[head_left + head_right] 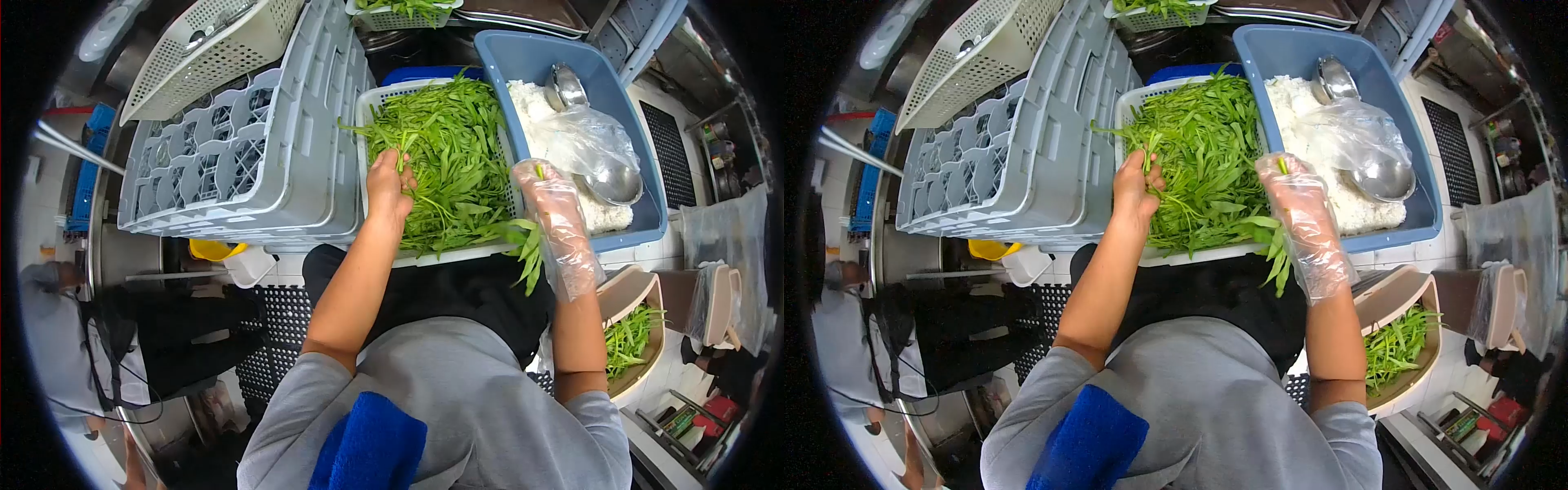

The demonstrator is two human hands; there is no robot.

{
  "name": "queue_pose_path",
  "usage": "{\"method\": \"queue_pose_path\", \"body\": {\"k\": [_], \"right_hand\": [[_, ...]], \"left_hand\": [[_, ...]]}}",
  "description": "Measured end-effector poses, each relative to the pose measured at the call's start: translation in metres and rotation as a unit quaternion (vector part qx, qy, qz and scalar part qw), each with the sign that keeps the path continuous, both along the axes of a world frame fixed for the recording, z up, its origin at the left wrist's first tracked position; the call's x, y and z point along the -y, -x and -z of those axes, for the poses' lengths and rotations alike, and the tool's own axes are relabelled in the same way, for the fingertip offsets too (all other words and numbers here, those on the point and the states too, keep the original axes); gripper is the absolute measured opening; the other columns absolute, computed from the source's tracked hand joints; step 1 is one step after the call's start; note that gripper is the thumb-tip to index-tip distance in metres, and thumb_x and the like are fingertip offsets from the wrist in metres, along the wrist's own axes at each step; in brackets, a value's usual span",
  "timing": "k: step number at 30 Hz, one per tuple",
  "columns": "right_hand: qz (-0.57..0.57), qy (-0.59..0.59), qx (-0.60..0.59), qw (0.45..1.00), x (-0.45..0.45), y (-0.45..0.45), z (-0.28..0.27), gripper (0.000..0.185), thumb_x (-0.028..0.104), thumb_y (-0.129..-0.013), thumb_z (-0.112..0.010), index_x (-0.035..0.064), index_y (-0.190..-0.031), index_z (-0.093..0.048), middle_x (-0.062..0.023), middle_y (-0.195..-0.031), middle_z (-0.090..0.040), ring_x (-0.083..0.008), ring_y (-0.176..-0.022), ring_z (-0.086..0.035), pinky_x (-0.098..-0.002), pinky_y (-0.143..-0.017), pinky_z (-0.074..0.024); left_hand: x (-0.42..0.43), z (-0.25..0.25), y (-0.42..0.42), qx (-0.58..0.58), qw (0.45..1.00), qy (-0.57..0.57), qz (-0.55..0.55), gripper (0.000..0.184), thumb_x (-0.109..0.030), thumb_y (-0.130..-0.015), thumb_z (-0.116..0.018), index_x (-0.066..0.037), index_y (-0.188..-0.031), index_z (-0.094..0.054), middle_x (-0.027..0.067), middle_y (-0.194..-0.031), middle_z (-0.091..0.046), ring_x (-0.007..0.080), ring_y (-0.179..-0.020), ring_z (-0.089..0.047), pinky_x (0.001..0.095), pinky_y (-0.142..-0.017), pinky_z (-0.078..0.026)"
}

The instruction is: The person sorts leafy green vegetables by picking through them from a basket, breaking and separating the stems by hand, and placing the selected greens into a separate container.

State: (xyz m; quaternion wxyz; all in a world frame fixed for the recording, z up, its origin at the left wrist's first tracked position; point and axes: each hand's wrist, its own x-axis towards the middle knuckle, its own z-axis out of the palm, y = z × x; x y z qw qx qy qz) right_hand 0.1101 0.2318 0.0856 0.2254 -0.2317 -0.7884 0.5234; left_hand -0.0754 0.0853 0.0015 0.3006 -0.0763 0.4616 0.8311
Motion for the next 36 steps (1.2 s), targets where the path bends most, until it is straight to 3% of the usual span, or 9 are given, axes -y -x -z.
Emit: {"method": "queue_pose_path", "body": {"k": [1, 6, 9, 12, 14, 18, 19, 31, 36], "right_hand": [[0.017, 0.045, 0.057, 0.997, -0.002, -0.003, 0.001, 0.029, 0.026, -0.085, -0.062, 0.0002, -0.099, -0.060, -0.0078, -0.089, -0.060, -0.0172, -0.084, -0.052, -0.0296, -0.080, -0.0426], [0.025, 0.105, 0.107, 0.988, 0.003, -0.003, 0.000, 0.027, 0.024, -0.085, -0.062, -0.0001, -0.097, -0.061, -0.0082, -0.090, -0.061, -0.0149, -0.083, -0.051, -0.0284, -0.079, -0.0422], [0.006, 0.113, 0.078, 0.991, 0.004, -0.005, 0.003, 0.023, 0.022, -0.084, -0.064, 0.0016, -0.095, -0.061, -0.0005, -0.085, -0.059, -0.0087, -0.079, -0.049, -0.0250, -0.073, -0.0416], [-0.005, 0.118, 0.078, 0.990, 0.011, -0.002, 0.000, 0.029, 0.026, -0.084, -0.063, 0.0002, -0.096, -0.062, -0.0107, -0.093, -0.064, -0.0189, -0.085, -0.057, -0.0312, -0.080, -0.0433], [-0.036, -0.070, 0.123, 0.989, 0.014, 0.002, 0.003, 0.027, 0.027, -0.084, -0.063, 0.0026, -0.096, -0.064, -0.0131, -0.095, -0.065, -0.0255, -0.088, -0.060, -0.0333, -0.082, -0.0444], [-0.144, -0.203, 0.070, 0.966, 0.021, 0.016, 0.026, 0.026, 0.029, -0.086, -0.057, 0.0085, -0.099, -0.066, -0.0135, -0.101, -0.064, -0.0308, -0.093, -0.060, -0.0365, -0.084, -0.0461], [-0.118, -0.212, 0.124, 0.962, 0.024, 0.023, 0.037, 0.028, 0.032, -0.086, -0.055, 0.0108, -0.100, -0.066, -0.0133, -0.103, -0.064, -0.0312, -0.094, -0.061, -0.0384, -0.083, -0.0473], [-0.162, -0.184, 0.037, 0.969, 0.037, 0.043, 0.074, 0.029, 0.027, -0.082, -0.058, 0.0028, -0.096, -0.064, -0.0196, -0.089, -0.064, -0.0375, -0.084, -0.060, -0.0423, -0.075, -0.0479], [-0.177, -0.153, 0.087, 0.968, 0.040, 0.043, 0.068, 0.026, 0.026, -0.082, -0.059, 0.0020, -0.094, -0.062, -0.0210, -0.089, -0.062, -0.0383, -0.083, -0.058, -0.0416, -0.073, -0.0471]], "left_hand": [[-0.003, -0.001, 0.000, -0.006, 1.000, 0.008, -0.005, 0.010, -0.017, -0.090, -0.049, -0.008, -0.095, -0.050, 0.0029, -0.083, -0.053, 0.0099, -0.050, -0.036, 0.0273, -0.046, -0.033], [-0.011, 0.001, -0.001, 0.000, 1.000, 0.018, -0.016, 0.010, -0.017, -0.090, -0.049, -0.008, -0.094, -0.050, 0.0031, -0.084, -0.054, 0.0101, -0.052, -0.038, 0.0279, -0.046, -0.034], [-0.015, 0.002, -0.003, 0.012, 1.000, 0.016, -0.024, 0.009, -0.016, -0.091, -0.049, -0.009, -0.094, -0.052, 0.0032, -0.081, -0.052, 0.0105, -0.051, -0.037, 0.0271, -0.044, -0.031], [-0.019, -0.001, -0.007, 0.013, 1.000, 0.020, -0.018, 0.009, -0.017, -0.091, -0.048, -0.009, -0.095, -0.052, 0.0030, -0.081, -0.053, 0.0104, -0.051, -0.037, 0.0266, -0.045, -0.031], [-0.020, -0.004, -0.012, 0.009, 1.000, 0.019, -0.013, 0.009, -0.018, -0.091, -0.049, -0.010, -0.095, -0.052, 0.0023, -0.081, -0.053, 0.0102, -0.052, -0.037, 0.0262, -0.046, -0.031], [-0.021, -0.008, -0.020, -0.005, 1.000, 0.012, -0.006, 0.009, -0.018, -0.090, -0.050, -0.011, -0.095, -0.052, 0.0019, -0.081, -0.052, 0.0096, -0.052, -0.037, 0.0256, -0.046, -0.031], [-0.021, -0.009, -0.022, -0.016, 1.000, 0.005, 0.001, 0.009, -0.018, -0.090, -0.050, -0.011, -0.095, -0.052, 0.0019, -0.081, -0.052, 0.0091, -0.052, -0.037, 0.0253, -0.046, -0.030], [-0.017, -0.019, -0.039, -0.053, 0.998, -0.002, 0.045, 0.008, -0.019, -0.090, -0.052, -0.010, -0.089, -0.051, 0.0014, -0.074, -0.051, 0.0068, -0.045, -0.032, 0.0241, -0.044, -0.029], [-0.013, -0.014, -0.039, -0.063, 0.995, -0.043, 0.067, 0.008, -0.018, -0.090, -0.051, -0.010, -0.092, -0.052, 0.0015, -0.071, -0.050, 0.0068, -0.045, -0.032, 0.0240, -0.044, -0.029]]}}
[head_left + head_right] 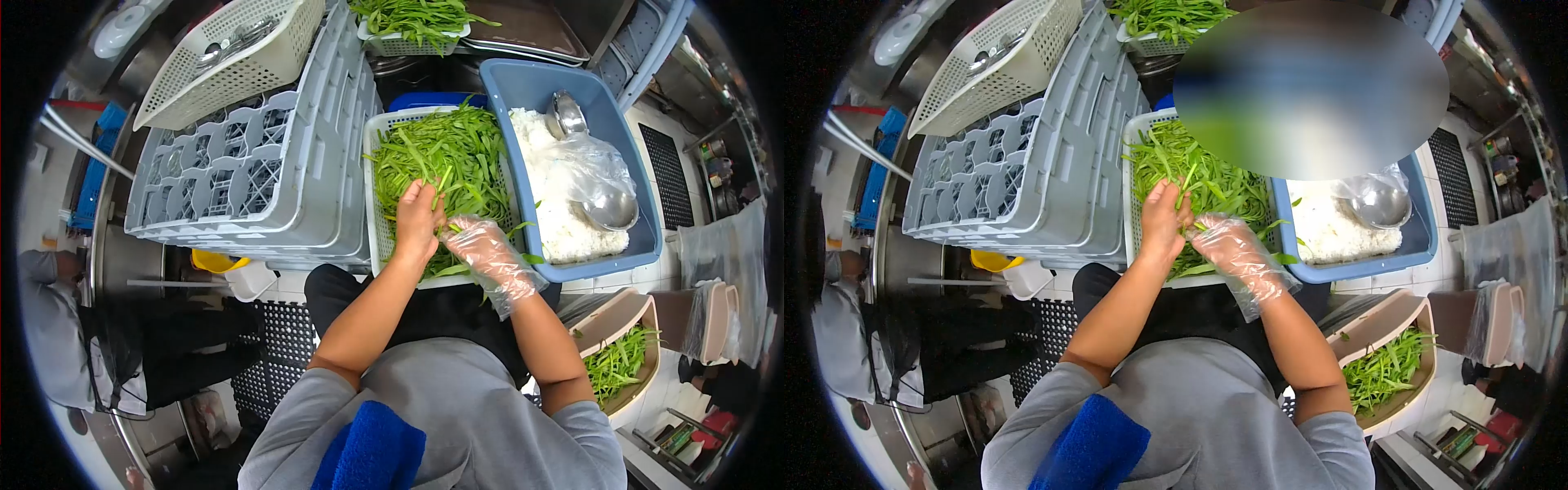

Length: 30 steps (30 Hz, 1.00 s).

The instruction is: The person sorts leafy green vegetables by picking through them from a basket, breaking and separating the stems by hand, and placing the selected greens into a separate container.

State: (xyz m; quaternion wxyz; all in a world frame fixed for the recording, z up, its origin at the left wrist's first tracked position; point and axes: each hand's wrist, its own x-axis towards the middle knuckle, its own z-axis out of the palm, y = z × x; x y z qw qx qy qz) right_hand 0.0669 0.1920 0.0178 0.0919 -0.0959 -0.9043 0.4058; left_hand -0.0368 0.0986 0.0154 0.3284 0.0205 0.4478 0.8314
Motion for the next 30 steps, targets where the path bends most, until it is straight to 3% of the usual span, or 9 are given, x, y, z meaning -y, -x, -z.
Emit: {"method": "queue_pose_path", "body": {"k": [8, 10, 14, 16, 19, 23, 26, 29, 30], "right_hand": [[0.185, 0.250, 0.002, 0.950, 0.015, 0.006, 0.023, 0.028, 0.027, -0.078, -0.062, -0.0003, -0.082, -0.057, -0.0135, -0.072, -0.057, -0.0248, -0.062, -0.053, -0.0352, -0.061, -0.0436], [0.317, 0.472, 0.000, 0.823, 0.000, 0.006, 0.036, 0.025, 0.026, -0.081, -0.061, 0.0020, -0.081, -0.057, -0.0060, -0.070, -0.056, -0.0189, -0.058, -0.047, -0.0322, -0.055, -0.0397], [0.252, 0.671, -0.070, 0.694, -0.008, -0.013, 0.018, 0.022, 0.029, -0.085, -0.060, 0.0070, -0.086, -0.058, -0.0011, -0.073, -0.053, -0.0138, -0.059, -0.049, -0.0302, -0.051, -0.0402], [0.223, 0.685, -0.058, 0.691, -0.015, -0.022, 0.028, 0.022, 0.029, -0.085, -0.061, 0.0079, -0.090, -0.059, -0.0025, -0.082, -0.058, -0.0134, -0.070, -0.056, -0.0289, -0.060, -0.0463], [0.155, 0.804, -0.144, 0.555, -0.012, -0.022, 0.049, 0.027, 0.030, -0.086, -0.058, 0.0063, -0.098, -0.059, -0.0093, -0.108, -0.062, -0.0212, -0.096, -0.058, -0.0350, -0.084, -0.0475], [0.002, 0.782, -0.222, 0.582, -0.003, -0.027, 0.101, 0.026, 0.031, -0.088, -0.055, 0.0074, -0.096, -0.062, -0.0102, -0.094, -0.064, -0.0220, -0.093, -0.058, -0.0380, -0.084, -0.0454], [0.157, 0.771, -0.103, 0.608, 0.005, -0.023, 0.103, 0.026, 0.037, -0.090, -0.052, 0.0108, -0.090, -0.058, -0.0061, -0.083, -0.062, -0.0201, -0.081, -0.056, -0.0366, -0.074, -0.0442], [0.254, 0.831, -0.150, 0.472, 0.002, -0.039, 0.062, 0.022, 0.031, -0.090, -0.055, 0.0098, -0.085, -0.056, -0.0042, -0.073, -0.056, -0.0148, -0.072, -0.054, -0.0302, -0.068, -0.0475], [0.209, 0.675, -0.010, 0.707, 0.005, -0.046, 0.046, 0.022, 0.031, -0.092, -0.052, 0.0088, -0.090, -0.054, -0.0019, -0.079, -0.054, -0.0134, -0.073, -0.053, -0.0291, -0.066, -0.0444]], "left_hand": [[0.003, -0.001, -0.001, 0.053, 0.997, -0.050, -0.013, 0.012, -0.019, -0.091, -0.052, -0.009, -0.099, -0.051, 0.0033, -0.075, -0.051, 0.0079, -0.048, -0.034, 0.0230, -0.044, -0.029], [0.008, -0.006, 0.001, 0.048, 0.998, -0.044, -0.018, 0.015, -0.020, -0.091, -0.053, -0.009, -0.101, -0.051, 0.0031, -0.077, -0.051, 0.0077, -0.047, -0.034, 0.0221, -0.043, -0.029], [0.019, -0.020, 0.012, -0.002, 0.997, -0.023, -0.070, 0.013, -0.018, -0.090, -0.053, -0.008, -0.097, -0.053, 0.0019, -0.073, -0.050, 0.0068, -0.048, -0.037, 0.0208, -0.042, -0.028], [0.022, -0.030, 0.015, -0.094, 0.992, -0.032, -0.072, 0.011, -0.017, -0.090, -0.053, -0.008, -0.096, -0.054, 0.0015, -0.074, -0.051, 0.0065, -0.048, -0.038, 0.0201, -0.043, -0.029], [0.012, -0.062, 0.003, -0.158, 0.984, 0.001, -0.082, 0.009, -0.015, -0.090, -0.054, -0.007, -0.094, -0.055, 0.0006, -0.075, -0.052, 0.0049, -0.049, -0.038, 0.0192, -0.043, -0.029], [-0.024, -0.088, -0.026, -0.288, 0.955, 0.039, -0.050, 0.017, -0.011, -0.089, -0.054, -0.002, -0.104, -0.058, 0.0041, -0.085, -0.061, -0.0001, -0.050, -0.036, 0.0145, -0.043, -0.026], [-0.061, -0.119, -0.078, -0.342, 0.937, 0.010, 0.073, 0.021, -0.007, -0.088, -0.052, 0.001, -0.106, -0.057, 0.0063, -0.094, -0.062, 0.0028, -0.065, -0.048, 0.0150, -0.050, -0.035], [-0.103, -0.156, -0.160, -0.449, 0.865, -0.003, 0.223, 0.022, -0.007, -0.087, -0.051, 0.001, -0.106, -0.059, 0.0073, -0.096, -0.060, 0.0151, -0.083, -0.057, 0.0273, -0.076, -0.046], [-0.121, -0.146, -0.190, -0.429, 0.848, -0.096, 0.297, 0.024, -0.009, -0.086, -0.053, 0.002, -0.107, -0.058, 0.0111, -0.096, -0.060, 0.0198, -0.089, -0.056, 0.0291, -0.078, -0.045]]}}
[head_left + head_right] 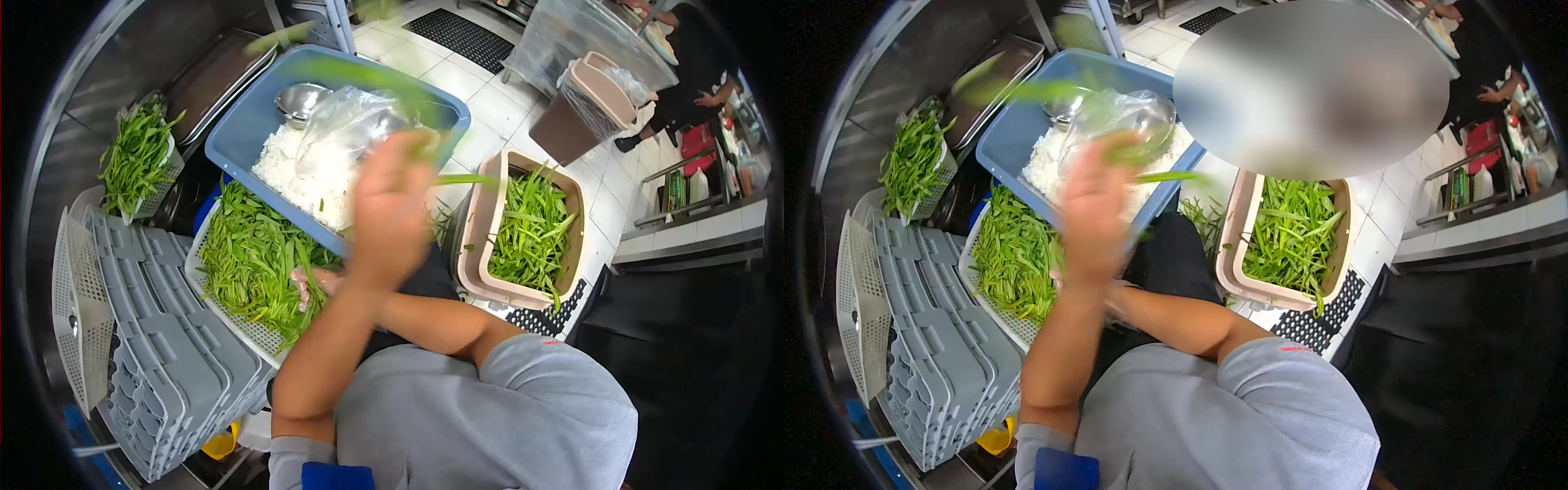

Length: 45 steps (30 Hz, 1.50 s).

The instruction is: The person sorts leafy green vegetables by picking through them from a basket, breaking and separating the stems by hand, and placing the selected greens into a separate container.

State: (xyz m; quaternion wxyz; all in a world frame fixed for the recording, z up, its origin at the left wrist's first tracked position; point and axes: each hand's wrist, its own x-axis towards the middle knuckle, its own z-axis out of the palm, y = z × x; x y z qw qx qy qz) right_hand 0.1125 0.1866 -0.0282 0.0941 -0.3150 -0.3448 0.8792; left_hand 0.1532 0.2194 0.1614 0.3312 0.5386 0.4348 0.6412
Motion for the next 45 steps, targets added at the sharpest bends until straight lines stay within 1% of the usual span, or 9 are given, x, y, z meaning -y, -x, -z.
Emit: {"method": "queue_pose_path", "body": {"k": [8, 14, 22, 27, 34, 37, 38, 42, 45], "right_hand": [[0.158, -0.019, -0.121, 0.980, 0.017, -0.019, 0.015, 0.026, 0.032, -0.088, -0.057, 0.0079, -0.077, -0.056, -0.0039, -0.066, -0.051, -0.0149, -0.066, -0.052, -0.0295, -0.061, -0.0448], [0.080, -0.014, -0.116, 0.990, 0.018, -0.012, 0.031, 0.027, 0.033, -0.088, -0.056, 0.0088, -0.078, -0.056, -0.0030, -0.065, -0.051, -0.0148, -0.066, -0.052, -0.0288, -0.061, -0.0443], [0.012, -0.015, -0.098, 0.995, 0.018, 0.003, 0.055, 0.027, 0.035, -0.089, -0.054, 0.0099, -0.079, -0.057, -0.0019, -0.064, -0.051, -0.0147, -0.066, -0.052, -0.0279, -0.060, -0.0437], [0.030, 0.207, -0.153, 0.966, 0.006, -0.003, 0.032, 0.021, 0.023, -0.085, -0.061, 0.0081, -0.098, -0.055, 0.0021, -0.065, -0.047, -0.0143, -0.055, -0.048, -0.0313, -0.055, -0.0445], [0.006, 0.181, -0.272, 0.945, -0.011, -0.027, 0.004, 0.023, 0.021, -0.088, -0.058, 0.0058, -0.105, -0.052, -0.0030, -0.067, -0.050, -0.0188, -0.062, -0.051, -0.0357, -0.059, -0.0451], [0.034, -0.056, -0.197, 0.978, 0.007, -0.059, -0.003, 0.029, 0.025, -0.086, -0.061, 0.0052, -0.107, -0.058, -0.0050, -0.098, -0.057, -0.0161, -0.090, -0.054, -0.0339, -0.081, -0.0452], [-0.167, -0.032, -0.015, 0.985, -0.012, -0.057, -0.034, 0.037, 0.033, -0.082, -0.064, 0.0036, -0.104, -0.060, -0.0044, -0.102, -0.057, -0.0156, -0.090, -0.053, -0.0311, -0.082, -0.0438], [-0.113, -0.044, -0.346, 0.930, -0.036, -0.083, -0.039, 0.049, 0.038, -0.079, -0.067, -0.0022, -0.104, -0.056, -0.0010, -0.072, -0.052, -0.0097, -0.055, -0.047, -0.0234, -0.046, -0.0374], [0.018, -0.040, -0.156, 0.987, -0.058, -0.093, -0.060, 0.043, 0.034, -0.080, -0.067, -0.0023, -0.100, -0.055, 0.0033, -0.060, -0.042, -0.0062, -0.046, -0.040, -0.0209, -0.039, -0.0309]], "left_hand": [[-0.012, 0.057, -0.057, -0.011, 0.970, 0.149, 0.193, 0.038, -0.018, -0.092, -0.053, 0.003, -0.123, -0.047, 0.0144, -0.119, -0.054, 0.0217, -0.110, -0.054, 0.0307, -0.093, -0.042], [-0.014, 0.035, -0.050, 0.231, 0.921, 0.260, 0.173, 0.032, -0.028, -0.098, -0.042, 0.002, -0.102, -0.054, 0.0116, -0.072, -0.059, 0.0049, -0.034, -0.030, 0.0189, -0.032, -0.023], [-0.012, 0.010, -0.074, 0.072, 0.976, -0.050, 0.198, 0.030, -0.021, -0.089, -0.043, 0.004, -0.098, -0.059, 0.0101, -0.094, -0.054, 0.0182, -0.093, -0.051, 0.0284, -0.085, -0.039], [0.005, 0.046, -0.128, -0.020, 0.950, -0.081, 0.301, 0.033, -0.034, -0.075, -0.065, -0.014, -0.101, -0.066, 0.0178, -0.132, -0.042, 0.0430, -0.134, -0.018, 0.0544, -0.107, -0.016], [0.068, 0.058, 0.009, -0.178, 0.972, -0.130, 0.081, 0.020, -0.009, -0.079, -0.060, -0.004, -0.099, -0.065, 0.0135, -0.110, -0.059, 0.0287, -0.099, -0.059, 0.0393, -0.084, -0.046], [0.125, 0.090, 0.096, -0.248, 0.960, 0.056, -0.117, 0.017, -0.010, -0.087, -0.056, -0.002, -0.100, -0.064, 0.0140, -0.106, -0.062, 0.0266, -0.098, -0.059, 0.0372, -0.085, -0.046], [0.145, 0.101, 0.122, -0.253, 0.937, 0.130, -0.201, 0.016, -0.009, -0.089, -0.054, -0.002, -0.100, -0.063, 0.0122, -0.103, -0.062, 0.0232, -0.095, -0.060, 0.0341, -0.084, -0.046], [0.222, 0.159, 0.201, -0.187, 0.858, 0.291, -0.381, 0.015, -0.005, -0.087, -0.056, 0.000, -0.101, -0.061, 0.0135, -0.092, -0.063, 0.0264, -0.089, -0.060, 0.0324, -0.079, -0.047], [0.236, 0.165, 0.213, -0.304, 0.820, 0.317, -0.367, 0.016, -0.003, -0.083, -0.058, 0.000, -0.099, -0.061, 0.0158, -0.094, -0.062, 0.0315, -0.090, -0.060, 0.0359, -0.079, -0.047]]}}
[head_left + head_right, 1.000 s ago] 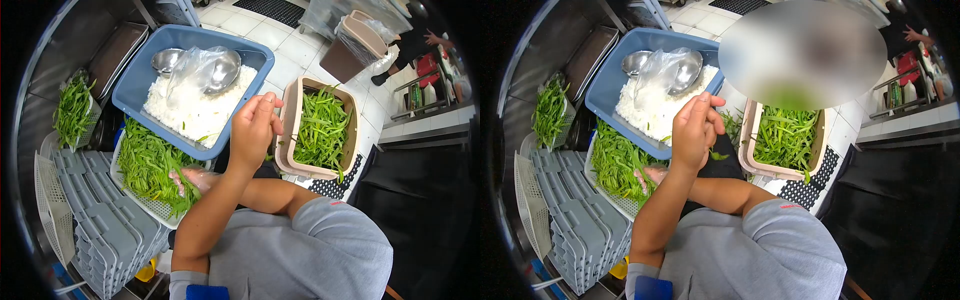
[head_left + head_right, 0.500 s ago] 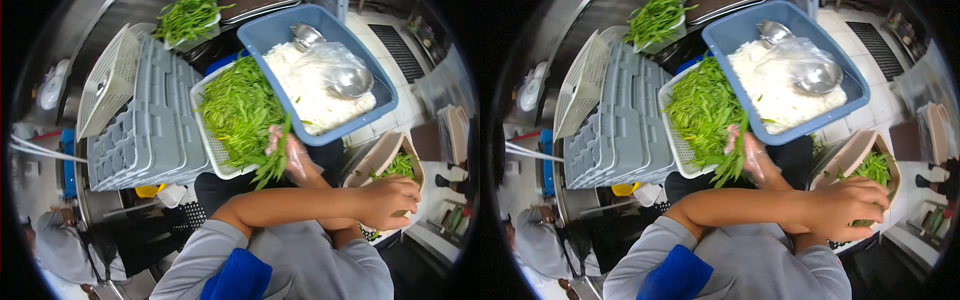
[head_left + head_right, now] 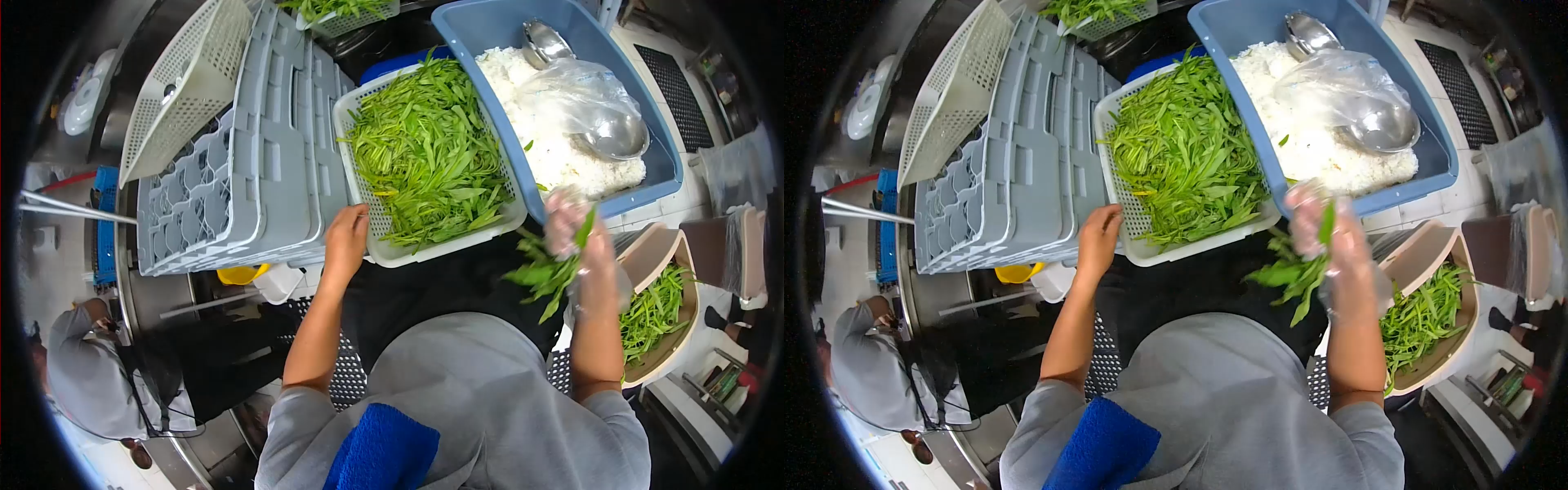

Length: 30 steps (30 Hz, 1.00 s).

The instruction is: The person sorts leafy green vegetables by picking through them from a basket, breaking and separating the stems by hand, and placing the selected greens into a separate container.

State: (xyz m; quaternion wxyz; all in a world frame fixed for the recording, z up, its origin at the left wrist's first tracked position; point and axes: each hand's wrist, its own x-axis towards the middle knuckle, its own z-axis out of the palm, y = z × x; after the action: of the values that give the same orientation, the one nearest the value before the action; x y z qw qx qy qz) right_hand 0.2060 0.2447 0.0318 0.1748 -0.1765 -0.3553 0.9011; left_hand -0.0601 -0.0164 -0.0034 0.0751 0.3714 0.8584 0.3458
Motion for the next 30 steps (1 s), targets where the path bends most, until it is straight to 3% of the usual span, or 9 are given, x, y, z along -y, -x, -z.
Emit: {"method": "queue_pose_path", "body": {"k": [3, 8, 13, 15, 17, 22, 27, 29, 30], "right_hand": [[0.065, -0.080, 0.105, 0.989, -0.021, 0.008, -0.013, 0.031, 0.028, -0.085, -0.062, 0.0003, -0.098, -0.056, 0.0036, -0.059, -0.043, -0.0056, -0.047, -0.040, -0.0193, -0.040, -0.0287], [0.099, -0.211, 0.193, 0.953, -0.021, 0.020, -0.007, 0.029, 0.029, -0.088, -0.059, 0.0021, -0.099, -0.061, 0.0029, -0.065, -0.046, -0.0062, -0.053, -0.041, -0.0209, -0.048, -0.0309], [0.116, -0.364, 0.239, 0.893, -0.032, 0.029, 0.007, 0.029, 0.028, -0.091, -0.054, 0.0034, -0.102, -0.065, -0.0008, -0.073, -0.050, -0.0065, -0.061, -0.043, -0.0212, -0.054, -0.0323], [0.116, -0.288, 0.268, 0.912, -0.034, 0.032, 0.005, 0.030, 0.027, -0.090, -0.054, 0.0024, -0.103, -0.064, -0.0051, -0.078, -0.054, -0.0098, -0.067, -0.048, -0.0253, -0.058, -0.0380], [0.150, -0.436, 0.300, 0.835, -0.033, 0.035, 0.006, 0.031, 0.027, -0.089, -0.054, 0.0011, -0.103, -0.064, -0.0084, -0.086, -0.059, -0.0151, -0.077, -0.053, -0.0292, -0.069, -0.0428], [0.218, -0.382, 0.301, 0.846, -0.020, 0.042, 0.001, 0.028, 0.024, -0.088, -0.058, -0.0008, -0.100, -0.064, -0.0086, -0.095, -0.062, -0.0171, -0.088, -0.055, -0.0289, -0.081, -0.0417], [0.243, -0.344, 0.268, 0.867, -0.022, 0.039, 0.007, 0.027, 0.021, -0.086, -0.060, -0.0023, -0.099, -0.064, -0.0065, -0.096, -0.063, -0.0143, -0.088, -0.054, -0.0271, -0.082, -0.0410], [0.251, -0.327, 0.276, 0.869, -0.017, 0.040, 0.001, 0.026, 0.021, -0.086, -0.061, -0.0013, -0.100, -0.064, -0.0052, -0.095, -0.062, -0.0136, -0.087, -0.054, -0.0267, -0.081, -0.0410], [0.254, -0.315, 0.274, 0.872, -0.018, 0.040, 0.002, 0.027, 0.022, -0.085, -0.063, -0.0010, -0.099, -0.064, -0.0042, -0.093, -0.062, -0.0135, -0.086, -0.053, -0.0266, -0.081, -0.0409]], "left_hand": [[-0.008, 0.016, 0.003, -0.104, 0.991, 0.025, 0.079, 0.017, -0.003, -0.080, -0.059, 0.000, -0.096, -0.062, 0.0173, -0.094, -0.061, 0.0356, -0.090, -0.058, 0.0404, -0.078, -0.047], [-0.031, 0.027, -0.018, -0.115, 0.980, 0.076, 0.141, 0.008, -0.004, -0.075, -0.061, -0.001, -0.082, -0.059, 0.0150, -0.088, -0.060, 0.0313, -0.087, -0.059, 0.0396, -0.075, -0.050], [-0.040, 0.060, -0.009, -0.093, 0.960, 0.197, 0.175, 0.016, -0.006, -0.079, -0.057, -0.003, -0.094, -0.059, 0.0163, -0.090, -0.060, 0.0355, -0.091, -0.058, 0.0434, -0.077, -0.049], [-0.041, 0.049, -0.006, -0.038, 0.964, 0.207, 0.160, 0.015, 0.003, -0.071, -0.055, 0.000, -0.085, -0.059, 0.0163, -0.093, -0.060, 0.0337, -0.095, -0.057, 0.0417, -0.079, -0.050], [-0.035, 0.041, -0.006, -0.032, 0.973, 0.172, 0.148, 0.016, 0.003, -0.072, -0.055, -0.001, -0.087, -0.059, 0.0157, -0.093, -0.060, 0.0336, -0.096, -0.057, 0.0416, -0.079, -0.049], [-0.018, 0.024, -0.015, -0.087, 0.962, 0.167, 0.199, 0.018, -0.003, -0.076, -0.057, -0.002, -0.093, -0.061, 0.0139, -0.092, -0.059, 0.0331, -0.096, -0.057, 0.0413, -0.079, -0.048], [-0.041, 0.042, -0.032, 0.076, 0.970, 0.082, 0.216, 0.018, -0.019, -0.083, -0.059, -0.003, -0.088, -0.064, 0.0116, -0.089, -0.059, 0.0319, -0.090, -0.058, 0.0413, -0.075, -0.048], [-0.051, 0.055, -0.023, 0.085, 0.973, 0.045, 0.211, 0.022, -0.022, -0.086, -0.057, -0.002, -0.085, -0.064, 0.0076, -0.090, -0.063, 0.0248, -0.083, -0.061, 0.0366, -0.069, -0.048], [-0.056, 0.051, -0.017, 0.262, 0.953, 0.013, 0.154, 0.023, -0.023, -0.088, -0.056, -0.002, -0.086, -0.064, 0.0064, -0.090, -0.064, 0.0206, -0.079, -0.061, 0.0330, -0.067, -0.048]]}}
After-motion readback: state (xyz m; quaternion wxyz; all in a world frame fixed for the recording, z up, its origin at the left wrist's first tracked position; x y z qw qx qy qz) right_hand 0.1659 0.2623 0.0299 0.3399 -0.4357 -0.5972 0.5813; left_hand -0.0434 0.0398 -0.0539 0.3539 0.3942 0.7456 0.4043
